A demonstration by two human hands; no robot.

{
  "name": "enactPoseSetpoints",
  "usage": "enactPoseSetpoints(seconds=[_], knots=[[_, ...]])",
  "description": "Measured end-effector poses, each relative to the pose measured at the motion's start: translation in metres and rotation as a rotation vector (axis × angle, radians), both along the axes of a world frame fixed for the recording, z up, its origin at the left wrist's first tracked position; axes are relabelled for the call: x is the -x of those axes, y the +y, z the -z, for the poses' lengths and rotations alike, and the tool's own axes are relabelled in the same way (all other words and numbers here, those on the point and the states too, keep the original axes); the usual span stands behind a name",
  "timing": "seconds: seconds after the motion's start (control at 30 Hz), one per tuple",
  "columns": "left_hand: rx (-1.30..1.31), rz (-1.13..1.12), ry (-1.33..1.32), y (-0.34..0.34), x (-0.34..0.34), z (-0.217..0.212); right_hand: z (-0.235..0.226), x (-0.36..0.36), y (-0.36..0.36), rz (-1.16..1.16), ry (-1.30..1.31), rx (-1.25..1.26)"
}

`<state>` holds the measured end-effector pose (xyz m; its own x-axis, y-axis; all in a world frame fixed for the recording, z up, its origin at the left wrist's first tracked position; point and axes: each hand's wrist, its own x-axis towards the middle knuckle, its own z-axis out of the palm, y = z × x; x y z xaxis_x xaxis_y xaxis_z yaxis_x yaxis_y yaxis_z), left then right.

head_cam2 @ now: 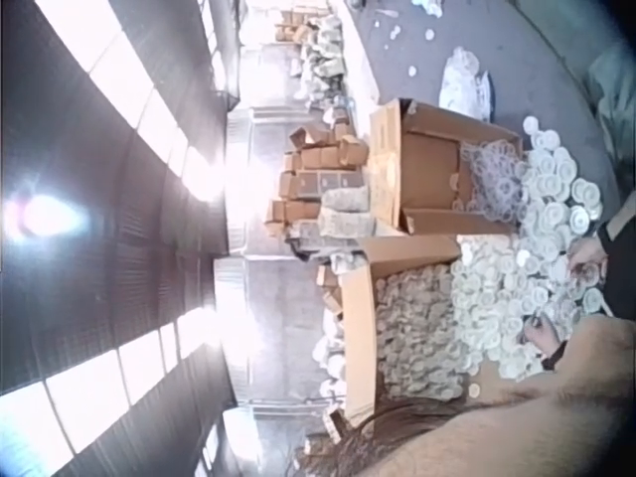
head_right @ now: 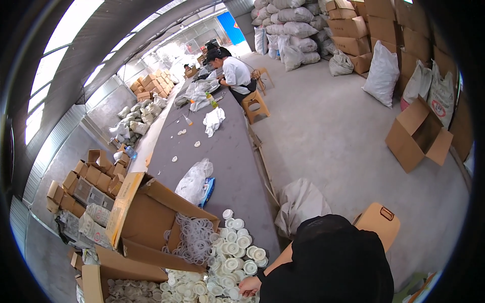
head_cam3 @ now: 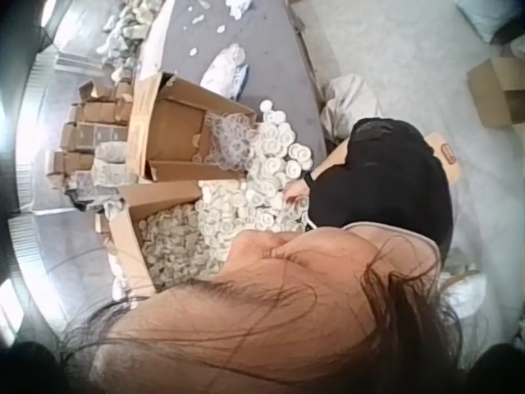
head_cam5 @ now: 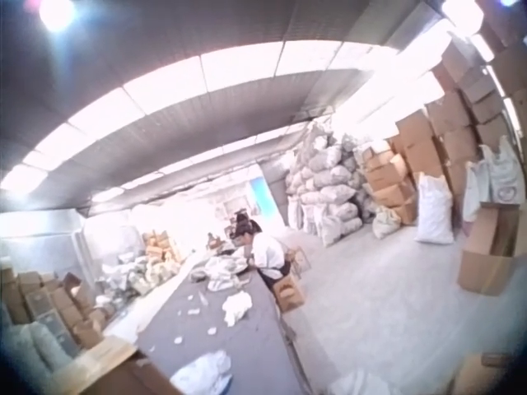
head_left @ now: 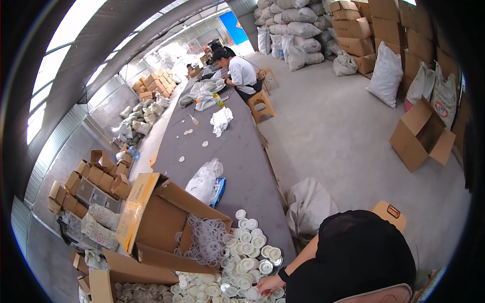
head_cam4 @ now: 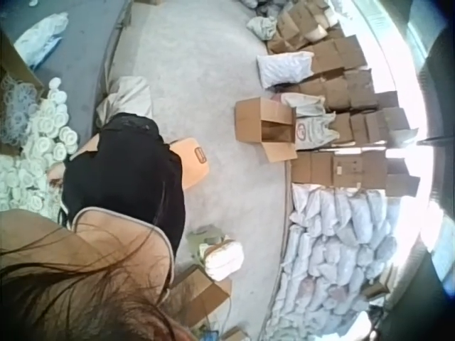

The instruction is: Sorting and inspecting small white plastic components at a factory workbench.

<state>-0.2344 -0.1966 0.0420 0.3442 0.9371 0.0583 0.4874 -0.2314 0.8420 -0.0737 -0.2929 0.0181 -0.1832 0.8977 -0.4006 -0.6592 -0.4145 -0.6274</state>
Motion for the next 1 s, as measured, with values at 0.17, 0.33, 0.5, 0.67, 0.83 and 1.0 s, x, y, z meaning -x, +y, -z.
enactPoseSetpoints(seconds=[0.17,0.33,0.5,0.67,0.83,1.0], knots=[[-0.193,0.075,-0.046,0.060,-0.040,0.037,0.007,-0.003,0.007,0.004,0.000,0.031],[-0.360,0.071,-0.073,0.096,-0.029,0.052,0.003,-0.003,0.015,-0.065,0.081,-0.040],[-0.429,-0.167,0.055,0.033,0.119,0.072,-0.020,-0.003,0.014,-0.085,0.096,0.056],[-0.248,-0.447,0.631,0.020,0.101,0.022,-0.037,-0.009,0.002,-0.038,0.011,0.205],[-0.164,-0.394,0.644,0.021,0.103,0.020,-0.038,-0.013,-0.001,-0.058,0.109,0.239],[-0.260,-0.177,0.352,0.041,0.059,0.009,-0.042,-0.016,-0.007,-0.077,0.111,0.246]])
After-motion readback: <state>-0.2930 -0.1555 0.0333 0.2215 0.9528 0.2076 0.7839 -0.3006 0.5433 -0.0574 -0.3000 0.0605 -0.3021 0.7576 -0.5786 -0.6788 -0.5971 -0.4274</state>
